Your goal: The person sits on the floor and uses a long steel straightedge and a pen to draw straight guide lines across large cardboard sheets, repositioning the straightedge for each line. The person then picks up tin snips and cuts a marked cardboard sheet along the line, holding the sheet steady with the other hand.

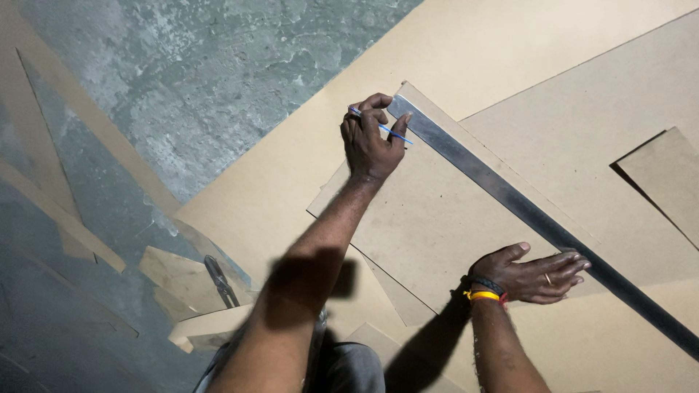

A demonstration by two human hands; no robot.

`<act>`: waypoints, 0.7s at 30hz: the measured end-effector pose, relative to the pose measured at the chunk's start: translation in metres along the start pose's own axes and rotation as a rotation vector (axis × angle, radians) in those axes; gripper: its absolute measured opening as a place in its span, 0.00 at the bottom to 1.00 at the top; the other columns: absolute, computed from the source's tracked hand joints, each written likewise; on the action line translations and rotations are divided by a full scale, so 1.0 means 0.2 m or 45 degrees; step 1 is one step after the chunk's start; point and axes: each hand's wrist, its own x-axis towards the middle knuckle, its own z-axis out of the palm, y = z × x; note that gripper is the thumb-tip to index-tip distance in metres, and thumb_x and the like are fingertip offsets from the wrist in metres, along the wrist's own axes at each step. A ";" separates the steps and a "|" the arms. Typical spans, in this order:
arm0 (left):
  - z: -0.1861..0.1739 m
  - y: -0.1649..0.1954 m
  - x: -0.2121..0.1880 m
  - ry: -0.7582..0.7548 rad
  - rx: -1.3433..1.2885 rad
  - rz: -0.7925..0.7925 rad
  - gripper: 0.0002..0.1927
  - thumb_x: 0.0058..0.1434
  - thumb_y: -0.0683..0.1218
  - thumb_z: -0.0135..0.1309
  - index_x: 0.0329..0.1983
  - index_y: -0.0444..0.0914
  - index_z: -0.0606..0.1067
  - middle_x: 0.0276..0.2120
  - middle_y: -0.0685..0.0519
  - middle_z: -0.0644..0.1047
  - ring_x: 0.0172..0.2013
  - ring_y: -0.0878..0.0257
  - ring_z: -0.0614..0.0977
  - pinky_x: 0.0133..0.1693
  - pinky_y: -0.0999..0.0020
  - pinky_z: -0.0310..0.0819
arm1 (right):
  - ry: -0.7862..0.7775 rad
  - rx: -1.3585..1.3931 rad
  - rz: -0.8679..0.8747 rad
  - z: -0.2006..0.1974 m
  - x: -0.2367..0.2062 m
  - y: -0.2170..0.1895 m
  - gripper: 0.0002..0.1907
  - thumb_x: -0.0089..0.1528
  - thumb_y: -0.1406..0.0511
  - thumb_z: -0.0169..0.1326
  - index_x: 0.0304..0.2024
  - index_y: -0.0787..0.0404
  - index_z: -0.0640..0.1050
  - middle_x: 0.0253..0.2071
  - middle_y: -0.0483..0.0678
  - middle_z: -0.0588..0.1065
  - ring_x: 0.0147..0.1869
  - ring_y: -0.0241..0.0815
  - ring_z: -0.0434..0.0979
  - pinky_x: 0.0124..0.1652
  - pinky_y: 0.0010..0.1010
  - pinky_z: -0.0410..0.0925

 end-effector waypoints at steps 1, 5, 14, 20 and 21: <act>0.00 0.00 0.00 0.013 -0.001 0.010 0.19 0.67 0.52 0.62 0.45 0.42 0.63 0.50 0.57 0.75 0.49 0.60 0.73 0.51 0.55 0.60 | 0.002 0.008 -0.006 0.00 0.00 -0.01 0.42 0.73 0.41 0.19 0.81 0.56 0.47 0.83 0.57 0.43 0.86 0.59 0.38 0.76 0.63 0.37; 0.00 -0.01 0.00 -0.052 0.007 -0.039 0.20 0.66 0.52 0.62 0.48 0.41 0.65 0.48 0.57 0.75 0.49 0.60 0.73 0.52 0.53 0.59 | -0.108 -0.062 0.096 -0.01 0.01 -0.02 0.42 0.72 0.41 0.19 0.81 0.55 0.46 0.82 0.58 0.43 0.85 0.60 0.38 0.75 0.63 0.36; -0.03 0.00 0.02 0.025 -0.028 -0.004 0.20 0.66 0.53 0.62 0.44 0.42 0.63 0.52 0.57 0.75 0.52 0.58 0.74 0.54 0.54 0.60 | 0.025 -0.005 -0.031 0.00 -0.02 -0.02 0.39 0.75 0.43 0.22 0.81 0.57 0.47 0.83 0.57 0.43 0.87 0.58 0.39 0.77 0.61 0.38; -0.05 0.00 0.03 0.063 -0.062 -0.048 0.23 0.66 0.54 0.64 0.51 0.41 0.64 0.50 0.56 0.74 0.47 0.59 0.72 0.54 0.56 0.62 | -0.012 -0.093 0.006 0.00 -0.01 -0.03 0.41 0.73 0.43 0.25 0.81 0.58 0.49 0.82 0.58 0.44 0.84 0.60 0.39 0.74 0.64 0.39; -0.05 0.00 0.03 0.062 -0.041 -0.043 0.23 0.65 0.54 0.64 0.51 0.41 0.64 0.50 0.57 0.75 0.47 0.60 0.73 0.53 0.56 0.61 | 0.018 -0.054 -0.030 0.00 -0.01 -0.03 0.40 0.74 0.43 0.25 0.81 0.58 0.49 0.83 0.57 0.44 0.85 0.60 0.39 0.75 0.63 0.40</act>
